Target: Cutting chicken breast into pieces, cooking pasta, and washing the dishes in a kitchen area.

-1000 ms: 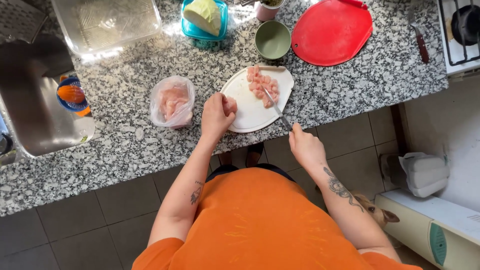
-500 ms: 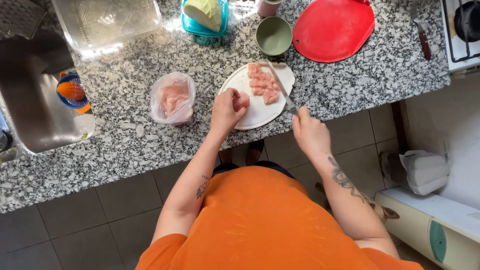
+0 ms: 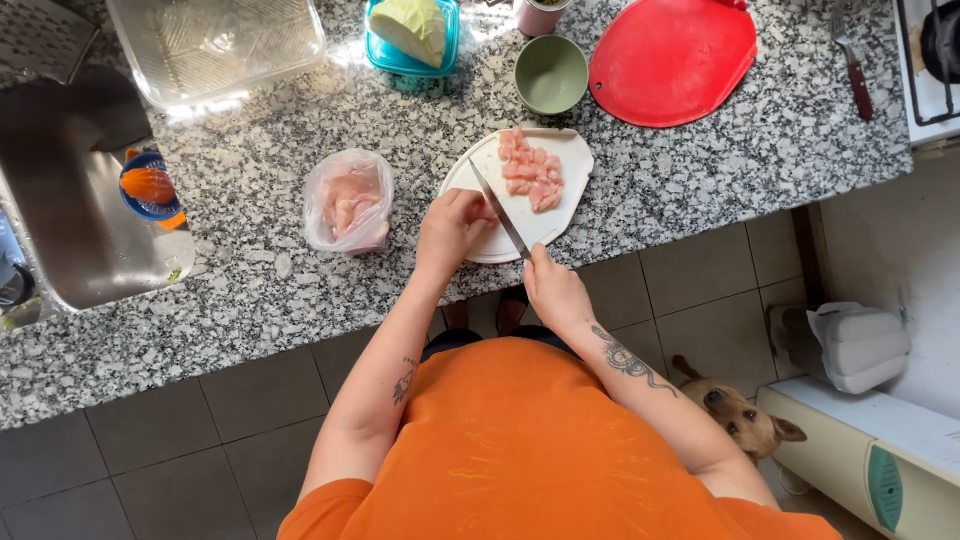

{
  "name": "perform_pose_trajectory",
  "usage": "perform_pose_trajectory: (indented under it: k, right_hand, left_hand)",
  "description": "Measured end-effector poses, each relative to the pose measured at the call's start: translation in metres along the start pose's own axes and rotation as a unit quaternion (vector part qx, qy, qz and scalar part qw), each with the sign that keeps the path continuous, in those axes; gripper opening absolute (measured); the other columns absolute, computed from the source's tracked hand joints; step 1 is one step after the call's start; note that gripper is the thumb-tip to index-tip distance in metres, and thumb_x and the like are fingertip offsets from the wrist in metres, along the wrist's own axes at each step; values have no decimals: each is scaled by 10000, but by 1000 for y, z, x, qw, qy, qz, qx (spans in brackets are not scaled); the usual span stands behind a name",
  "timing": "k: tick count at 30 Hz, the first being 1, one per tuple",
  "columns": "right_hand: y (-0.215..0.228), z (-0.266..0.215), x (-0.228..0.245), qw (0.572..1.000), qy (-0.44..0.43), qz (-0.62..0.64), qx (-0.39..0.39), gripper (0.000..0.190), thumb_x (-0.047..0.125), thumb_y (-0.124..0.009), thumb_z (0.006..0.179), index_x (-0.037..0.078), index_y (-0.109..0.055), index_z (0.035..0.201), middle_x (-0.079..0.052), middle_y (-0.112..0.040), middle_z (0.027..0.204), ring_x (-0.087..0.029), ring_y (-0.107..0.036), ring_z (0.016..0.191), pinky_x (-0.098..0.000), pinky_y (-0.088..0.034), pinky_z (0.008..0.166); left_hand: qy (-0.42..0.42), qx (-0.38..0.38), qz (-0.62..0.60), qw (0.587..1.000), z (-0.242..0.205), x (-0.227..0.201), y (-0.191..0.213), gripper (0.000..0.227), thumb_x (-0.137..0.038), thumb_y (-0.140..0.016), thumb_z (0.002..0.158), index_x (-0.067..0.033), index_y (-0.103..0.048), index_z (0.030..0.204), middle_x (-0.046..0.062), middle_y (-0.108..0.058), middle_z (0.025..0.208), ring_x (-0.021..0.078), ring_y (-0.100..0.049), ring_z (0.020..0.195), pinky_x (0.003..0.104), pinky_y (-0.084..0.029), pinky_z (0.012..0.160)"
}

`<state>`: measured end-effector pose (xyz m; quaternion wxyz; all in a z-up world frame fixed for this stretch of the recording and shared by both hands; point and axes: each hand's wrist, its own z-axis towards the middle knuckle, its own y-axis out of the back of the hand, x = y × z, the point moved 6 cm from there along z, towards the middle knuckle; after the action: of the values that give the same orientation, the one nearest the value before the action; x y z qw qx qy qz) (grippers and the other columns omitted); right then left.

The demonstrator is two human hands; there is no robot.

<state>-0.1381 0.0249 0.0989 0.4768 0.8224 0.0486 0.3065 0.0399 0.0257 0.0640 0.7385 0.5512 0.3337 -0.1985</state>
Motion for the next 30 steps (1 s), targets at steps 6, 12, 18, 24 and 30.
perform_pose_trajectory:
  k: [6,12,18,24,30]
  right_hand:
    - [-10,23,14,999,20,-28,-15,153,189,-359,962,47,-416,961,-261,-608,613,-445,-637,568,-484,-513,436]
    - [-14,49,23,997,33,-72,-25,105,163,-396,937,60,-394,961,-259,-607,612,-432,-647,582,-488,-517,461]
    - [-24,13,5,986,11,-165,2,104,144,-400,937,51,-444,956,-223,-623,605,-369,-658,546,-413,-526,414]
    - [-31,51,17,993,29,-112,-22,140,89,-407,921,-7,-442,1017,-257,-612,608,-408,-648,551,-462,-511,405]
    - [-52,44,-16,991,31,-123,-33,262,101,-413,927,-62,-467,1124,-243,-607,587,-383,-629,498,-433,-489,347]
  left_hand:
    - [0,3,-8,1000,-1,13,-9,344,-182,-790,651,-189,-595,934,35,-583,835,291,-622,784,375,-524,707]
    - [24,-9,-8,1000,2,2,5,335,-135,-772,662,-156,-612,956,52,-596,835,292,-631,784,374,-529,708]
    - [36,-11,-21,999,1,6,-6,316,-147,-747,677,-154,-610,961,49,-592,853,299,-629,802,375,-533,709]
    - [36,-5,-10,999,2,2,-1,322,-141,-736,677,-137,-603,970,62,-592,851,320,-629,802,410,-533,704]
    - [35,4,-5,999,0,7,-7,320,-131,-737,657,-136,-561,925,63,-552,868,323,-605,799,399,-511,730]
